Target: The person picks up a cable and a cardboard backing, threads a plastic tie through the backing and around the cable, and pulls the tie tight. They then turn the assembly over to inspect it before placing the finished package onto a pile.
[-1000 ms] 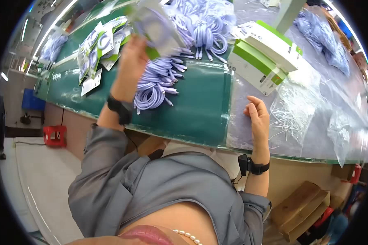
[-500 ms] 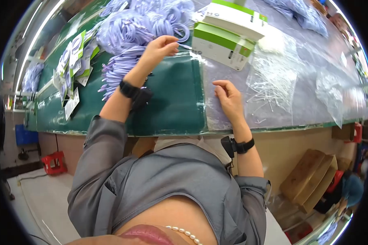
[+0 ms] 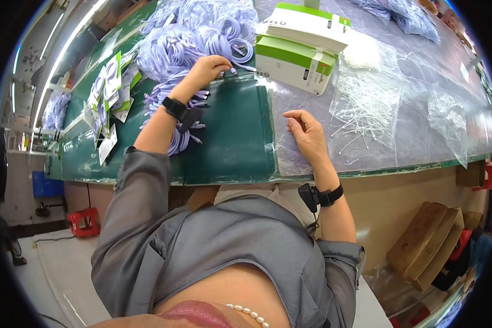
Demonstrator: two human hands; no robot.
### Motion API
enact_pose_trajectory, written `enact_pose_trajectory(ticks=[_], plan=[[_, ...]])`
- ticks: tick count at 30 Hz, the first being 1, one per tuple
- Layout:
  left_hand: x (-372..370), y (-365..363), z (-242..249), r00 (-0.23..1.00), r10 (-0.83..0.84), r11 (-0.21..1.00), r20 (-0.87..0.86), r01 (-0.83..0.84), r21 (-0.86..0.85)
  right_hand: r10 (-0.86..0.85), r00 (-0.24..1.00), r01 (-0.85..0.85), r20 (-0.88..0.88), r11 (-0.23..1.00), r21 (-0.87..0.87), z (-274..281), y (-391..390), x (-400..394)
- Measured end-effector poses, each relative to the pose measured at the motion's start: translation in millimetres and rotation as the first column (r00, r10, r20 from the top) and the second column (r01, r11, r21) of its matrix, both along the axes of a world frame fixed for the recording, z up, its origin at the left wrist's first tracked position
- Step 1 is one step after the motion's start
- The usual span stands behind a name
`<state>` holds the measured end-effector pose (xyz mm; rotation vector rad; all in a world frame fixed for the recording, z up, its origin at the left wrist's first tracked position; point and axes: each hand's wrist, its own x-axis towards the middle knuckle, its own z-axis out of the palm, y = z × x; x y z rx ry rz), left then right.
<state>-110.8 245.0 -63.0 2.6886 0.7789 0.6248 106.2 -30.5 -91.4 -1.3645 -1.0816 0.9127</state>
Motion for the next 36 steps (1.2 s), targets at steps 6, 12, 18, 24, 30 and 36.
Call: enact_pose_trajectory(ticks=[6,12,18,24,30,36], plan=[[-82.8,-38.6,58.1,0.980,0.200,0.922,-0.023,-0.196,-0.335,0.065,0.997,-0.064,0.031,0.998,-0.006,-4.4,-1.9,-0.3],[-199.6,-100.4,49.5,0.887,0.280,0.902,0.366,-0.374,0.216,0.029,0.993,-0.031,0.115,0.999,0.015,-7.7,-1.5,-1.9],[-260.3,-160.8,-35.8,0.781,0.476,0.876,0.403,-0.381,-0.297,0.025,0.975,-0.024,0.221,1.000,-0.007,1.0,0.4,-6.1],[-203.4,-152.9,-35.6,0.914,0.397,0.918,0.078,-0.395,-0.040,0.021,0.959,-0.024,0.281,1.000,0.008,1.9,0.4,-8.2],[-67.9,-164.1,-33.1,0.835,0.534,0.834,0.137,-0.546,0.076,-0.011,0.970,0.008,0.244,1.000,0.015,0.2,0.4,-5.9],[6.4,-164.6,-36.0,0.844,0.511,0.851,0.163,-0.524,0.048,0.001,0.960,-0.012,0.281,0.999,0.038,1.1,-1.9,-8.2]])
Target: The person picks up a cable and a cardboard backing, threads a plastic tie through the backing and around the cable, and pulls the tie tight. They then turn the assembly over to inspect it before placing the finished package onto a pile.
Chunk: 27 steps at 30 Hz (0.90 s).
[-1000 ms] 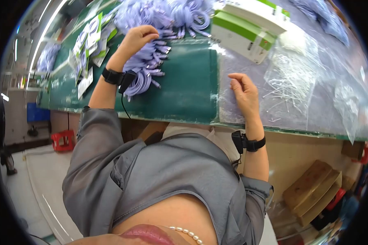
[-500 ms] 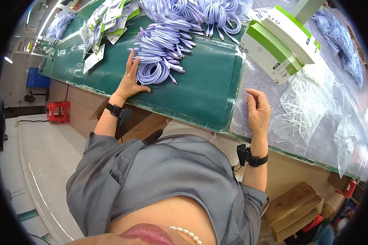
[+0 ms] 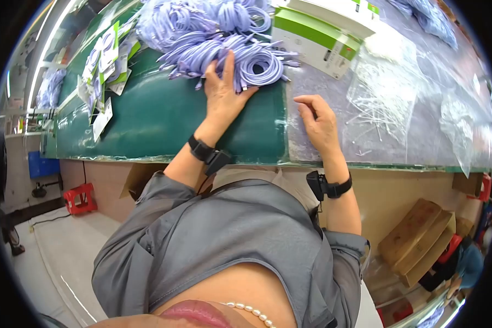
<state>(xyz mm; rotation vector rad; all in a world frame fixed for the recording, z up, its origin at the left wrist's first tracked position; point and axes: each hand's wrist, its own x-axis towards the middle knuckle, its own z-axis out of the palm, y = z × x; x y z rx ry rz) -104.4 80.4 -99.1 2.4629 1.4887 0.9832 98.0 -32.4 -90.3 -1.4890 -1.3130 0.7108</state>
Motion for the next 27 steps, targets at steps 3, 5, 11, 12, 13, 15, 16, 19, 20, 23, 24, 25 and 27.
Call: enact_pose_trajectory(ticks=[3,5,11,12,13,15,16,19,20,23,24,25,27], plan=[[-15.4,-8.4,14.7,0.998,-0.069,0.997,0.016,0.069,-0.041,-0.004,1.000,0.004,-0.015,1.000,0.018,0.3,0.1,0.9],[-22.5,-23.2,37.4,0.991,-0.098,0.995,-0.097,0.096,-0.018,-0.022,0.999,0.024,-0.039,0.999,0.030,-1.8,-0.5,-1.0],[6.6,2.0,61.4,0.869,-0.402,0.873,-0.290,0.459,0.166,0.001,0.997,0.002,-0.075,0.999,0.036,-4.4,0.9,-0.5],[10.0,6.2,57.8,0.866,-0.413,0.865,-0.281,0.470,0.175,0.001,0.996,0.002,-0.089,1.000,0.031,-4.6,1.0,1.5],[9.3,13.0,48.7,0.860,-0.406,0.873,-0.309,0.465,0.148,-0.014,0.997,0.017,-0.076,0.999,0.037,-3.8,1.1,4.1],[2.7,27.4,34.1,0.841,-0.391,0.888,-0.373,0.452,0.087,-0.001,0.994,0.004,-0.114,1.000,0.024,-4.0,-0.4,5.4],[-3.4,31.4,33.9,0.839,-0.399,0.883,-0.371,0.461,0.091,0.009,0.991,-0.007,-0.137,1.000,0.016,-3.4,-0.5,5.4],[-26.6,33.2,36.5,0.841,-0.415,0.870,-0.347,0.479,0.120,-0.051,0.993,0.057,-0.111,0.997,0.054,6.1,8.2,8.6],[-26.3,32.9,36.6,0.839,-0.417,0.866,-0.349,0.483,0.127,-0.080,0.992,0.088,-0.102,0.993,0.075,10.0,12.6,11.1],[-29.0,28.6,36.6,0.837,-0.455,0.824,-0.304,0.525,0.211,-0.353,0.873,0.169,0.336,0.866,0.471,28.4,56.0,45.9],[-30.0,28.7,37.6,0.834,-0.458,0.822,-0.308,0.529,0.211,-0.459,0.766,0.143,0.450,0.804,0.577,36.0,70.7,57.0],[-30.4,29.0,38.8,0.845,-0.461,0.829,-0.271,0.519,0.207,-0.462,0.765,0.144,0.449,0.802,0.579,41.0,82.8,62.2],[-29.2,30.5,41.9,0.866,-0.462,0.844,-0.190,0.495,0.206,-0.580,0.520,0.236,0.627,0.803,0.548,50.6,100.0,67.1]])
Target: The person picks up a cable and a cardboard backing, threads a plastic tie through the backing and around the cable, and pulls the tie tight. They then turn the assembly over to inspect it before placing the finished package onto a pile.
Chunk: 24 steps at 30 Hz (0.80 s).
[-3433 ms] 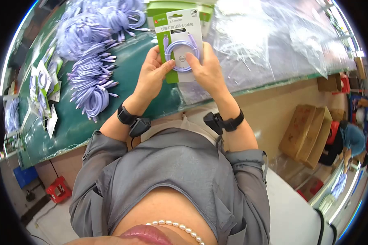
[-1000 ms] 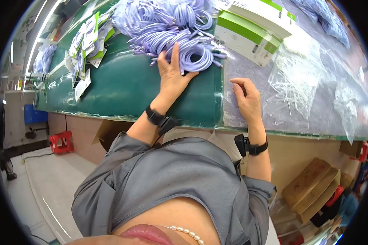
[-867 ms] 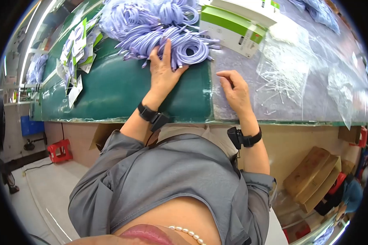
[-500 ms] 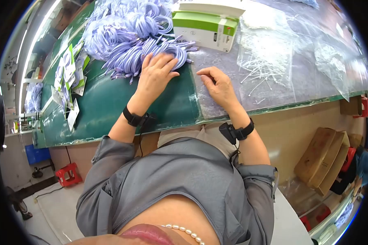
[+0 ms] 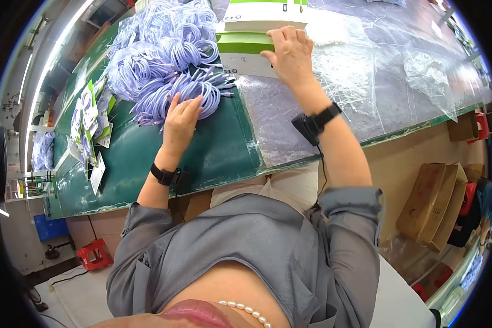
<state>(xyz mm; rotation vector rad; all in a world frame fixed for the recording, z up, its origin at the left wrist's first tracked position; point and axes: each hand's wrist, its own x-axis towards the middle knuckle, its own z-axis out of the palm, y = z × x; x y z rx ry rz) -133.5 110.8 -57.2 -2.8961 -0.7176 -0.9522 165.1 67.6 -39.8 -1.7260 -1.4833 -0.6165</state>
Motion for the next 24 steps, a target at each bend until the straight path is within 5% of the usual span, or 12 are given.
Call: enact_pose_trajectory(ticks=[5,6,8,9,12,17,20,24], plan=[[4.1,2.2,32.1,0.955,0.114,0.993,0.275,-0.109,-0.034,-0.061,0.994,0.076,0.092,0.981,-0.176,6.8,13.8,3.0],[9.8,-0.2,44.9,0.921,0.164,0.966,0.354,-0.076,-0.248,-0.034,0.998,0.042,0.056,0.989,-0.141,5.2,13.7,5.3],[20.9,-7.2,58.9,0.830,0.308,0.781,0.464,0.057,-0.622,0.029,1.000,-0.030,-0.011,0.997,-0.075,4.4,11.7,6.4],[28.1,-7.6,56.0,0.828,0.311,0.780,0.466,0.057,-0.623,0.032,0.999,-0.033,-0.009,0.997,-0.076,4.9,10.1,5.9],[55.9,3.1,44.4,0.728,0.248,0.522,0.639,0.456,-0.721,0.174,0.985,-0.175,0.024,0.981,0.086,12.3,3.5,6.8],[89.1,22.1,43.1,0.829,0.043,0.572,0.558,0.438,-0.693,0.402,0.858,-0.444,-0.321,0.893,-0.068,47.4,-10.1,11.6],[108.3,25.0,50.9,0.857,-0.084,0.815,0.509,0.353,-0.459,0.306,0.748,-0.493,-0.590,0.850,-0.185,53.9,-16.1,19.7],[126.9,25.8,49.7,0.887,-0.105,0.863,0.449,0.305,-0.402,0.246,0.842,-0.408,-0.481,0.873,-0.267,48.8,-26.2,16.0]])
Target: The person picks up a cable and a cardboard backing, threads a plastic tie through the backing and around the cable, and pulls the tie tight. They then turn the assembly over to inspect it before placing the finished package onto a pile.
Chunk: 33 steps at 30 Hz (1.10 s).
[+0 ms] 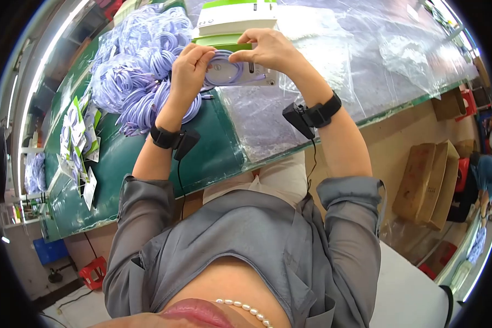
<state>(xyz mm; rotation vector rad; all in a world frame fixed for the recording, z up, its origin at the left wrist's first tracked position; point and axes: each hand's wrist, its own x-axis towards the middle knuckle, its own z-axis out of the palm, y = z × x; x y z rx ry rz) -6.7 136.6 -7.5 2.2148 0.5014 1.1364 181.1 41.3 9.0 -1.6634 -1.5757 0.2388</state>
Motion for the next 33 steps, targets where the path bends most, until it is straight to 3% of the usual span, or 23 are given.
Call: enact_pose_trajectory(ticks=[1,4,9,11,13,14,15,16,17,18,20,21,24,29,33], plan=[[4.2,-1.6,-0.5,1.000,-0.015,1.000,-0.008,0.015,-0.007,-0.015,1.000,0.015,-0.008,1.000,-0.007,-1.2,-2.8,1.5],[12.0,-4.4,3.7,1.000,0.016,0.970,0.002,-0.016,0.241,-0.045,0.999,0.046,0.016,0.993,-0.109,1.2,-4.5,7.3],[9.6,-15.7,12.4,0.996,0.084,0.934,0.010,-0.082,0.347,-0.026,0.993,0.007,-0.111,0.985,-0.175,3.2,-12.4,11.3],[-2.7,-29.7,21.6,0.944,0.190,0.822,0.271,-0.304,0.481,-0.024,0.981,-0.006,-0.190,0.988,-0.157,5.8,-17.7,14.4],[-36.5,-49.1,19.0,0.958,0.223,0.886,0.178,-0.276,0.373,-0.020,0.973,-0.014,-0.228,0.989,-0.148,6.5,-23.2,17.4],[-48.6,-60.1,4.8,0.963,0.224,0.968,0.149,-0.238,0.084,-0.031,0.964,-0.005,-0.264,0.991,-0.135,5.6,-25.4,21.3],[-58.3,-67.4,-11.6,0.969,0.216,0.960,0.124,-0.187,-0.210,-0.037,0.953,0.002,-0.301,0.993,-0.117,5.1,-26.2,24.9],[-62.9,-74.4,-21.1,0.990,0.112,0.880,0.084,-0.059,-0.472,-0.040,0.940,0.006,-0.339,0.995,-0.099,6.2,-25.4,26.3],[-61.4,-81.7,-24.0,0.997,-0.001,0.712,0.076,0.054,-0.700,-0.027,0.941,-0.003,-0.338,0.996,-0.089,7.9,-24.3,25.2],[-53.8,-87.3,-25.7,0.997,0.011,0.716,0.077,0.046,-0.697,-0.026,0.933,-0.009,-0.359,0.995,-0.095,8.5,-24.7,22.0],[-34.1,-92.6,-23.7,0.913,-0.047,0.453,0.406,0.382,-0.806,-0.021,0.920,-0.026,-0.392,0.993,-0.115,10.6,-26.0,14.7],[-30.6,-85.4,-29.5,0.910,-0.033,0.458,0.412,0.381,-0.804,-0.008,0.923,-0.040,-0.386,0.992,-0.116,11.1,-26.5,11.5],[-17.2,-61.7,-55.8,0.713,-0.229,0.162,0.663,0.699,-0.697,-0.048,0.910,-0.003,-0.411,0.992,-0.123,8.4,-30.1,5.2],[-4.2,-55.7,-49.7,0.663,-0.307,0.087,0.683,0.734,-0.674,-0.097,0.905,0.041,-0.414,0.989,-0.142,4.4,-45.8,4.3],[-0.1,-54.5,-42.8,0.721,-0.295,0.141,0.627,0.682,-0.717,-0.140,0.903,0.077,-0.405,0.983,-0.168,8.1,-54.0,4.7]])
